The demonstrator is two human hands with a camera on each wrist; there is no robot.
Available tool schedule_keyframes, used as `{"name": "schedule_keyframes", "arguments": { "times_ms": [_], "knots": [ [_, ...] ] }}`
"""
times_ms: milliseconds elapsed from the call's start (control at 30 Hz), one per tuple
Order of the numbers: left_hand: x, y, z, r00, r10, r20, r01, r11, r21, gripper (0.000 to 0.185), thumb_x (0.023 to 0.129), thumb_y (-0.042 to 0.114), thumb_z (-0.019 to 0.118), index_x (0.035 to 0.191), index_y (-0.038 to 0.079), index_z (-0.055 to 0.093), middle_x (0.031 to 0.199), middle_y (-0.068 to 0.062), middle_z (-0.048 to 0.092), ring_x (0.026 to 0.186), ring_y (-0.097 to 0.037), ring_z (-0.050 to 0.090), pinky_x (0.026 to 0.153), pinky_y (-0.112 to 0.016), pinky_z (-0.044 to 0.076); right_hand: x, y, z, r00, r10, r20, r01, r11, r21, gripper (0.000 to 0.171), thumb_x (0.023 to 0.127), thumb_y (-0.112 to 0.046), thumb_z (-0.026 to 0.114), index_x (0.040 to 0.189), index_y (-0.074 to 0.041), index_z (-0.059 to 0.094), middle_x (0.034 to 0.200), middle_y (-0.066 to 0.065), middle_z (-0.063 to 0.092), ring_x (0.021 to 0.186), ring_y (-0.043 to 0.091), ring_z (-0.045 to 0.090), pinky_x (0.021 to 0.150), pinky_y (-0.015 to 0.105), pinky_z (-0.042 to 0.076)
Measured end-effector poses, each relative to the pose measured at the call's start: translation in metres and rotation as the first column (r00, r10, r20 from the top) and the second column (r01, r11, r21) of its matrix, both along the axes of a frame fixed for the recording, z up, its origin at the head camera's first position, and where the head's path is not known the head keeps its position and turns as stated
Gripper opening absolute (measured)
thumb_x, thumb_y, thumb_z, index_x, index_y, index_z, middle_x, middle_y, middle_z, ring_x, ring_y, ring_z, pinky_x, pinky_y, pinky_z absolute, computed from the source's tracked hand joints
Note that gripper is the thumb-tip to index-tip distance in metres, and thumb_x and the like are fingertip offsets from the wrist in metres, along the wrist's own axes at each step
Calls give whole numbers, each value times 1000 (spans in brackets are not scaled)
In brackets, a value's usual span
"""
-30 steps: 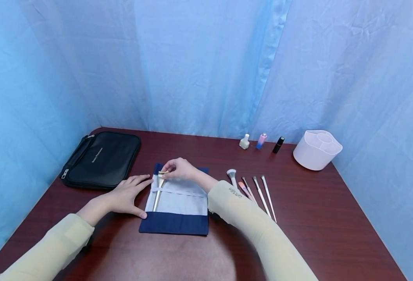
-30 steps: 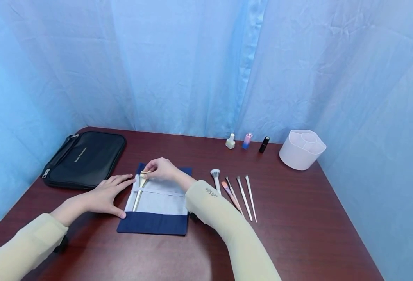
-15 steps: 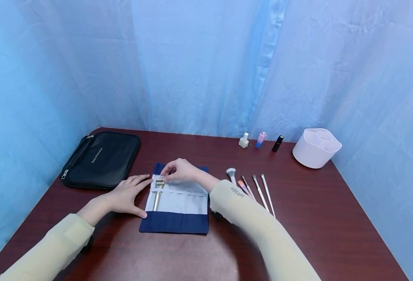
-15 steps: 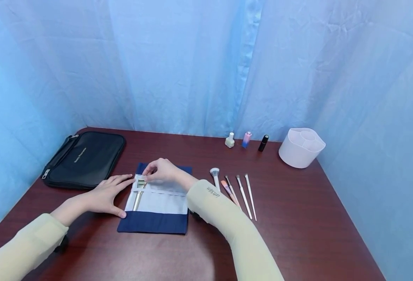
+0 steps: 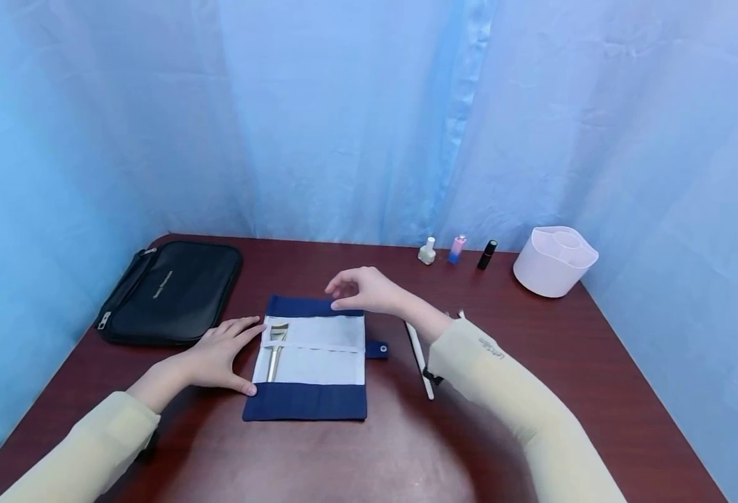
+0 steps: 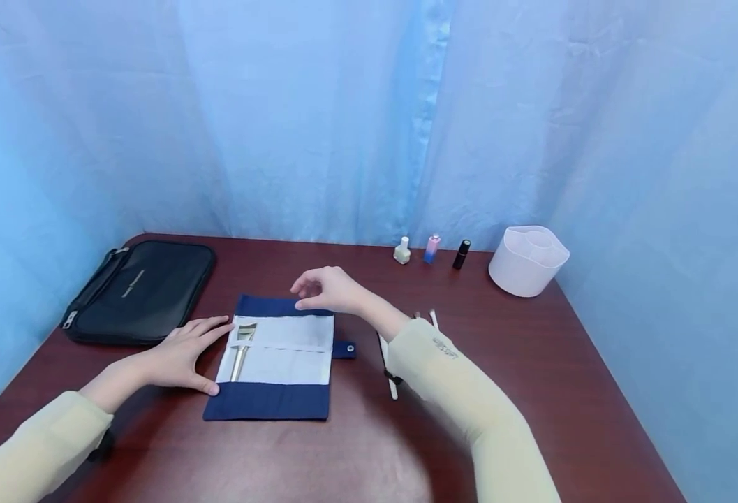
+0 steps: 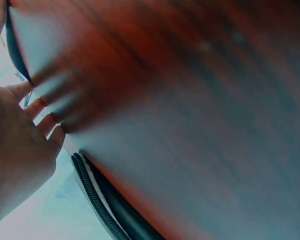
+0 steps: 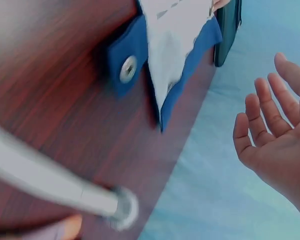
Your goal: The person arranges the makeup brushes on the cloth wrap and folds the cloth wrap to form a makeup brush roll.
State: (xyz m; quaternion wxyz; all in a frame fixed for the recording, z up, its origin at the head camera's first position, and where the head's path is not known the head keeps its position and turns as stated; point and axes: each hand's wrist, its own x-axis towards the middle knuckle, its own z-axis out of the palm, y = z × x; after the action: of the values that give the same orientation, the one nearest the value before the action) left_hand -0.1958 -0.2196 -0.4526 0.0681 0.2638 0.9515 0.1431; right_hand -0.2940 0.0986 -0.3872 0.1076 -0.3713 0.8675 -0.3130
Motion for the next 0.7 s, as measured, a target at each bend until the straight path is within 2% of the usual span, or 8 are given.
{"name": "schedule_keyframes", "arguments": {
  "times_ms": [200, 333, 533, 700],
  "knots": [
    [1, 0, 0, 1000, 0, -4, 0, 1000, 7, 112, 62, 70, 72, 146, 7, 33, 150, -17, 28, 132, -39, 27, 101, -66, 25, 13, 37, 3, 997, -29, -69, 32, 999, 32, 29, 85, -25, 71, 111, -12, 67, 106, 2, 68, 94, 9, 62, 81, 26, 52],
    [1, 0, 0, 1000, -1, -5, 1, 1000, 7, 112, 62, 71, 71, 146, 8, 34, 150, -17, 28, 132, -39, 27, 101, -66, 25, 24, 60, -1, 993, -82, -89, 85, 996, 31, 25, 84, -22, 72, 108, -14, 68, 100, 1, 68, 88, 9, 62, 76, 27, 52],
    [1, 0, 4, 1000, -2, -4, 2, 1000, 13, 111, 62, 69, 73, 145, 7, 34, 150, -19, 29, 131, -40, 28, 100, -66, 26, 39, 87, -16, 975, -200, -97, 204, 979, 29, 22, 83, -17, 73, 104, -10, 69, 87, -1, 66, 76, 9, 57, 67, 24, 50],
    [2, -1, 2, 1000, 8, 1, -8, 1000, 7, 111, 61, 69, 73, 145, 7, 35, 149, -18, 29, 131, -40, 28, 99, -66, 27, 46, 101, -30, 958, -266, -108, 272, 962, 40, 24, 81, -16, 75, 100, -4, 69, 80, -2, 64, 71, 8, 57, 63, 23, 49]
  ]
}}
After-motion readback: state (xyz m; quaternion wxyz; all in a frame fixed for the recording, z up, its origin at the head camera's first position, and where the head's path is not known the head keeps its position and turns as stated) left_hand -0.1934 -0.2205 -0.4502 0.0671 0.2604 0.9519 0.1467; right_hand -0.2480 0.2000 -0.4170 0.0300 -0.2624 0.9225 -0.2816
